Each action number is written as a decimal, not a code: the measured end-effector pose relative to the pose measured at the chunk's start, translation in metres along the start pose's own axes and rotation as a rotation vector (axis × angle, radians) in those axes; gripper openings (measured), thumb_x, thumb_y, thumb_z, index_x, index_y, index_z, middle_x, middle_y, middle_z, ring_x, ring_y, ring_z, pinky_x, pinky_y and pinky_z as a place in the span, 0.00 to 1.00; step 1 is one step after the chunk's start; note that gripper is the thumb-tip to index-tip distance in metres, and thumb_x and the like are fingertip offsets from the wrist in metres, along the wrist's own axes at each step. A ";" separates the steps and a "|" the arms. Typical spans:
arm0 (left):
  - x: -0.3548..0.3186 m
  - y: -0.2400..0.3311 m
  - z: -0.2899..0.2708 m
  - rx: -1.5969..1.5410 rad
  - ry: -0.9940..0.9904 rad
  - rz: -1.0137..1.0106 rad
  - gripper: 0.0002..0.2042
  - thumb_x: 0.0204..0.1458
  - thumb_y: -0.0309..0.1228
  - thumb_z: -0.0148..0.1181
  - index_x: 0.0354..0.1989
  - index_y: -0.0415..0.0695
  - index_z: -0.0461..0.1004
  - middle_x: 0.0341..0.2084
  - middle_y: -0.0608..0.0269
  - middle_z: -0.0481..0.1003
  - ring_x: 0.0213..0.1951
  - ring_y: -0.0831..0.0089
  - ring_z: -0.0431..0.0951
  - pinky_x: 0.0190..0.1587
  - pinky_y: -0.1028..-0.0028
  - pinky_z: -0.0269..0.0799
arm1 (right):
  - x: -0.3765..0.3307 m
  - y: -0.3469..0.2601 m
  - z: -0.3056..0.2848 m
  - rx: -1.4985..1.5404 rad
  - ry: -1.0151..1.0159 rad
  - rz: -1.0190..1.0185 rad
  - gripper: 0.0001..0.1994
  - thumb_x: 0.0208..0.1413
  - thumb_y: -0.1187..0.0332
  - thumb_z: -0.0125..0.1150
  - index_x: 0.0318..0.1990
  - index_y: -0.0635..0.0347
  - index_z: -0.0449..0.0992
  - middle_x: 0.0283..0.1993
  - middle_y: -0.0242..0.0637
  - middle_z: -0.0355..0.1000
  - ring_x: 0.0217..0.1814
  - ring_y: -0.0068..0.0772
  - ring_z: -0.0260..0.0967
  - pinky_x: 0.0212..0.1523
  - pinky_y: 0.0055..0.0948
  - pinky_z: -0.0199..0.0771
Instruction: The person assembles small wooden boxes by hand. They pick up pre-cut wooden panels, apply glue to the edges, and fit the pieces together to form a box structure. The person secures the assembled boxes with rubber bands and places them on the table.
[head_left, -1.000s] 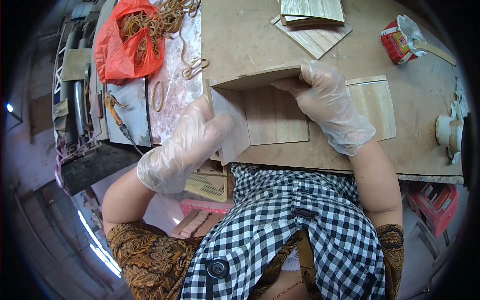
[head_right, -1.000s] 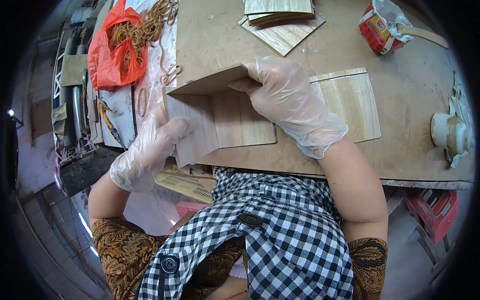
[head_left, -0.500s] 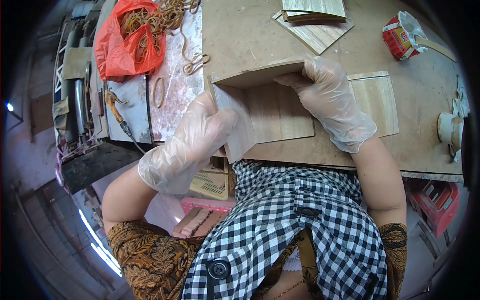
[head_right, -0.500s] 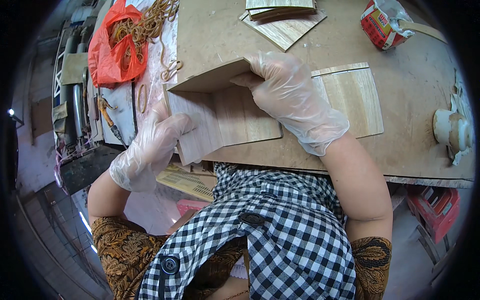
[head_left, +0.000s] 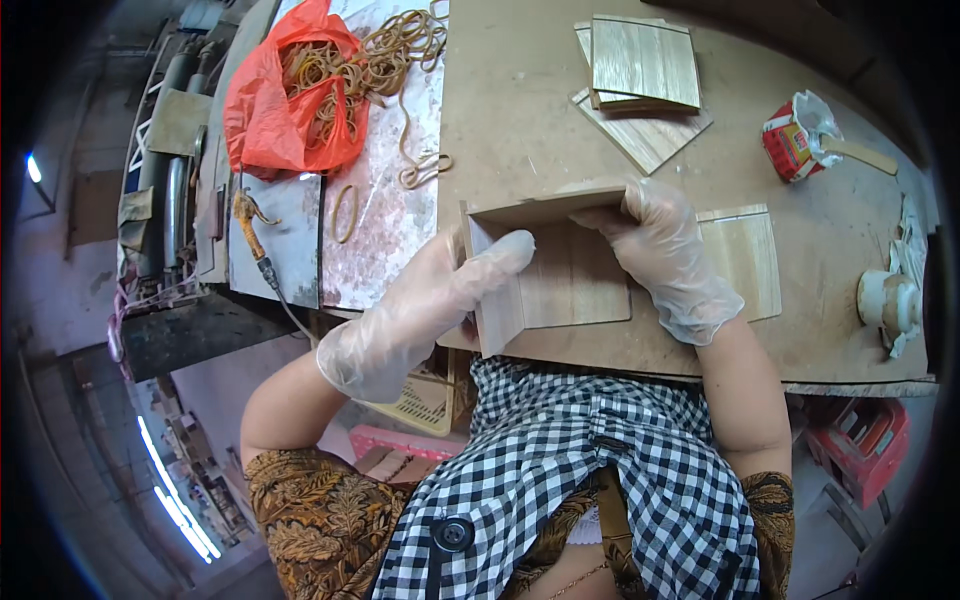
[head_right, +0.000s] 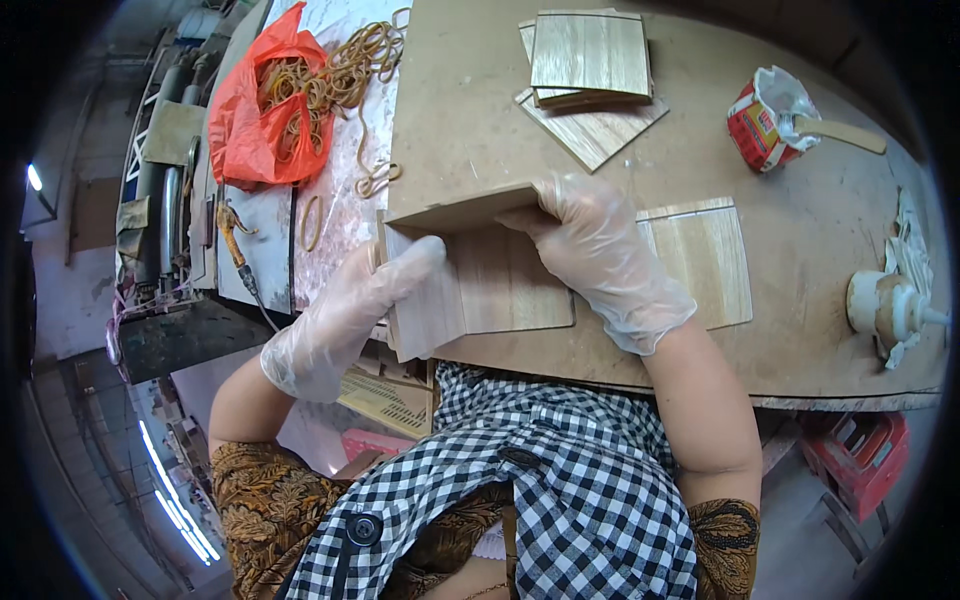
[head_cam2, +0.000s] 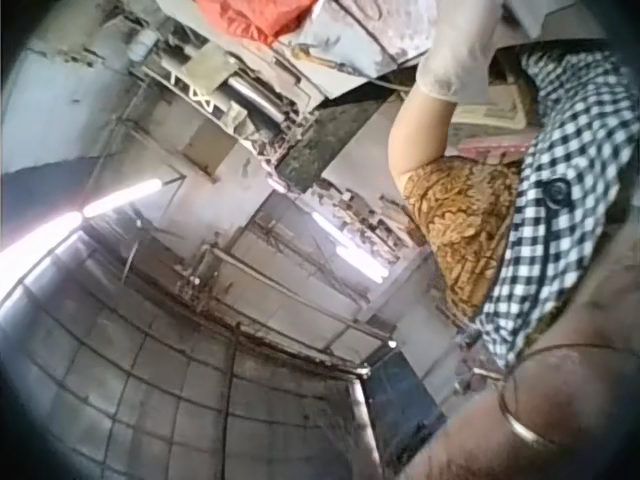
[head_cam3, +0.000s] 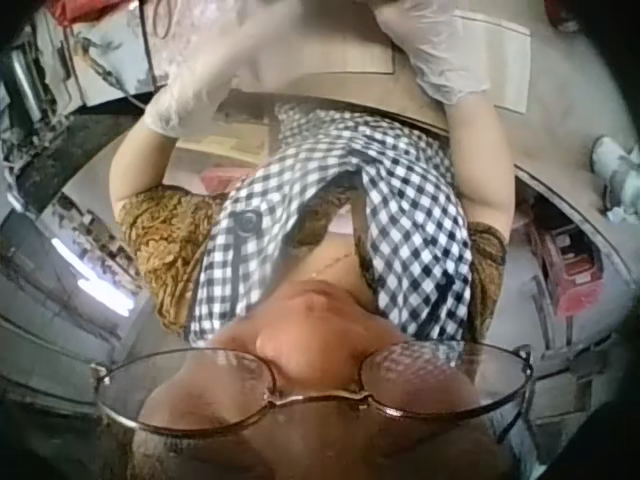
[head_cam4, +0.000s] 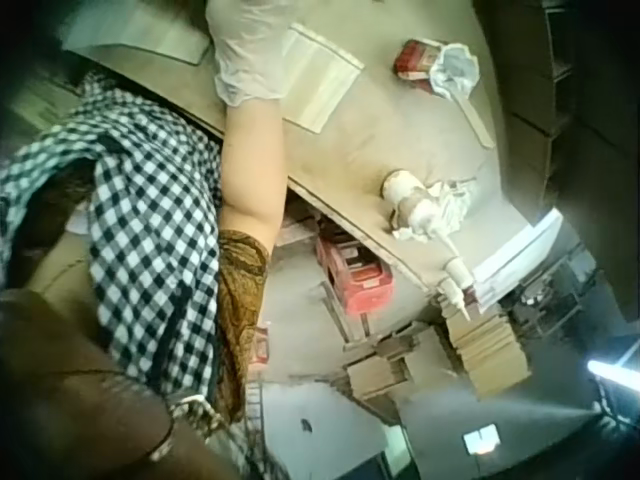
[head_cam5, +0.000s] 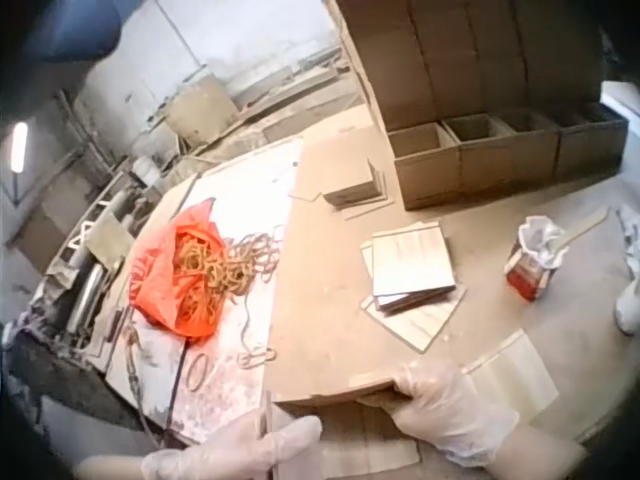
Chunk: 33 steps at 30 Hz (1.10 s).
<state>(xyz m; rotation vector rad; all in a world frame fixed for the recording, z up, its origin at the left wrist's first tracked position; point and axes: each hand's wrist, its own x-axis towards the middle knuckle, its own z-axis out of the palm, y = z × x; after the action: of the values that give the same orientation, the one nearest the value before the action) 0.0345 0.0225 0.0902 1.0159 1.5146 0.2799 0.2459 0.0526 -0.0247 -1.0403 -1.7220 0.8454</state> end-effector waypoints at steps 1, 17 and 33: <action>-0.002 0.003 -0.002 -0.056 -0.021 -0.044 0.26 0.58 0.50 0.60 0.47 0.35 0.70 0.30 0.63 0.74 0.29 0.78 0.74 0.29 0.76 0.71 | -0.001 0.001 0.001 0.002 -0.002 0.010 0.05 0.49 0.76 0.68 0.33 0.63 0.78 0.30 0.48 0.74 0.31 0.49 0.73 0.32 0.38 0.72; -0.012 -0.009 -0.001 -0.214 -0.111 0.026 0.29 0.59 0.40 0.57 0.64 0.35 0.61 0.52 0.58 0.70 0.54 0.72 0.69 0.59 0.69 0.63 | -0.002 -0.001 0.002 0.067 -0.008 0.043 0.07 0.50 0.76 0.68 0.37 0.60 0.81 0.32 0.46 0.77 0.32 0.47 0.76 0.32 0.35 0.74; -0.014 -0.009 -0.005 -0.127 -0.128 0.082 0.27 0.60 0.41 0.57 0.61 0.36 0.64 0.50 0.59 0.72 0.52 0.73 0.70 0.58 0.71 0.63 | -0.002 0.001 0.003 -0.099 -0.032 0.036 0.10 0.51 0.76 0.67 0.41 0.60 0.79 0.34 0.50 0.76 0.37 0.53 0.75 0.35 0.40 0.74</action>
<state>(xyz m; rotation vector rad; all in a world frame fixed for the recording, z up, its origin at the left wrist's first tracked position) 0.0245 0.0088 0.0948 0.9772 1.3255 0.3583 0.2442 0.0511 -0.0274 -1.1319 -1.7923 0.8106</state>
